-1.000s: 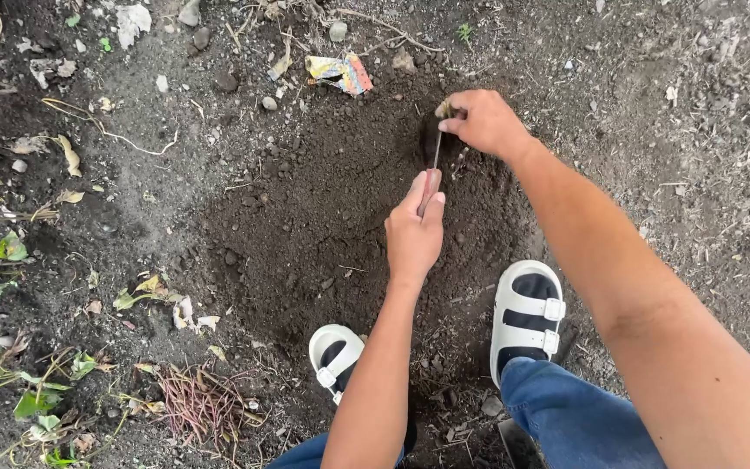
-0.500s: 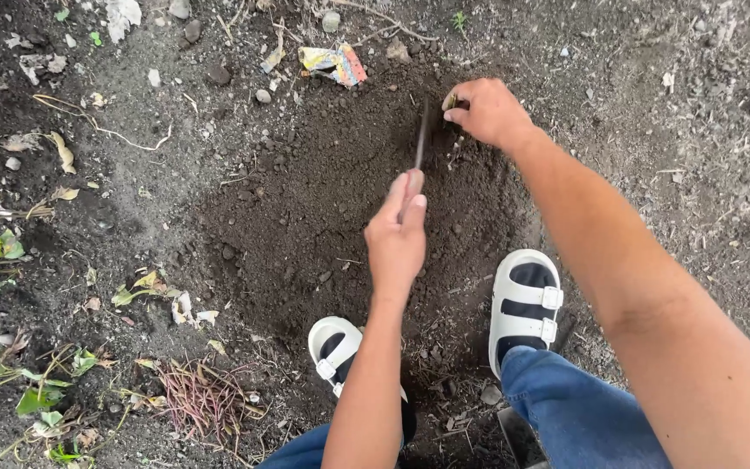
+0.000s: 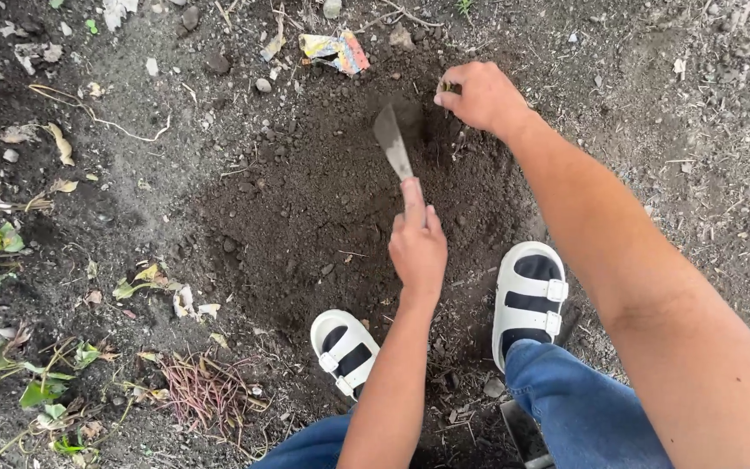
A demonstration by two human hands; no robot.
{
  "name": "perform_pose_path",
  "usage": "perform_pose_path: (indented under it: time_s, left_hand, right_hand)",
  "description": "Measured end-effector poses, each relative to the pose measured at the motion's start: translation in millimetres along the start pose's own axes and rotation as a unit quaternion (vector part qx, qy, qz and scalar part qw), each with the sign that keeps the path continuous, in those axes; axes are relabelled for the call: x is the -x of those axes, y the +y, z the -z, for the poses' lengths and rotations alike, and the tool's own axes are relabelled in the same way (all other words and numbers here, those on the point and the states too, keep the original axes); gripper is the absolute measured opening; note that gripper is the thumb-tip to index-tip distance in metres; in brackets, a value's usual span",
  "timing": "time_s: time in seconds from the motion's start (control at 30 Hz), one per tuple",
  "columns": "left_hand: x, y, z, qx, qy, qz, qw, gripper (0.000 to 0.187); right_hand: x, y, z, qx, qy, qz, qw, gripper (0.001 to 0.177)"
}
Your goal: Selecting and inspecting plant vines from a pile and using a hand trowel to prepare the soil.
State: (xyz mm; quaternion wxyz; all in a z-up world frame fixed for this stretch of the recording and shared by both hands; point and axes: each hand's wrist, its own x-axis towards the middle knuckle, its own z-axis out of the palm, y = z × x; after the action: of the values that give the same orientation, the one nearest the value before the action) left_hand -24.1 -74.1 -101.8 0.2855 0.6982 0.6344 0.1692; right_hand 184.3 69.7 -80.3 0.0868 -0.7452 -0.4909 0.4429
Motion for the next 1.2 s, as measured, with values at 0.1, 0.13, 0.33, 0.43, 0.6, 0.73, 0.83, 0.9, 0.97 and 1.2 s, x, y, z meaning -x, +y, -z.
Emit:
perform_pose_path:
  time_s: [0.1, 0.13, 0.33, 0.43, 0.6, 0.73, 0.83, 0.9, 0.97, 1.2]
  left_hand:
    - [-1, 17, 1, -0.013, -0.067, -0.025, 0.997, 0.065]
    - [1, 18, 0, -0.014, -0.067, -0.023, 0.997, 0.065]
    - [4, 27, 13, 0.020, -0.035, -0.036, 0.999, 0.056]
    - [4, 42, 45, 0.108, 0.008, -0.024, 0.994, 0.051]
    - [-4, 70, 89, 0.329, -0.149, 0.236, 0.902, 0.052]
    - [-13, 67, 92, 0.303, -0.178, 0.222, 0.909, 0.052]
    - [-16, 72, 104, 0.309, -0.189, 0.233, 0.902, 0.052]
    - [-13, 70, 109, 0.340, -0.182, 0.240, 0.891, 0.052]
    - [-9, 64, 105, 0.348, -0.175, 0.238, 0.890, 0.051]
    - [0, 78, 86, 0.252, -0.183, 0.242, 0.919, 0.053]
  right_hand:
    - [1, -2, 0, 0.007, 0.003, 0.005, 1.000, 0.016]
    - [0, -1, -1, 0.007, 0.002, 0.005, 1.000, 0.016]
    - [11, -2, 9, -0.019, 0.004, -0.031, 0.999, 0.015]
    - [16, -4, 14, -0.033, -0.006, -0.048, 0.998, 0.016]
    - [19, -10, 19, -0.048, 0.002, -0.036, 0.998, 0.014]
    - [10, -4, 16, -0.032, 0.025, 0.001, 0.999, 0.023]
    - [28, -16, 23, -0.045, -0.009, -0.006, 0.999, 0.055]
    - [42, -26, 29, 0.012, -0.085, -0.129, 0.988, 0.063]
    - [47, -18, 26, 0.100, -0.119, -0.116, 0.981, 0.068]
    - [43, 29, -5, 0.232, -0.155, 0.021, 0.960, 0.048]
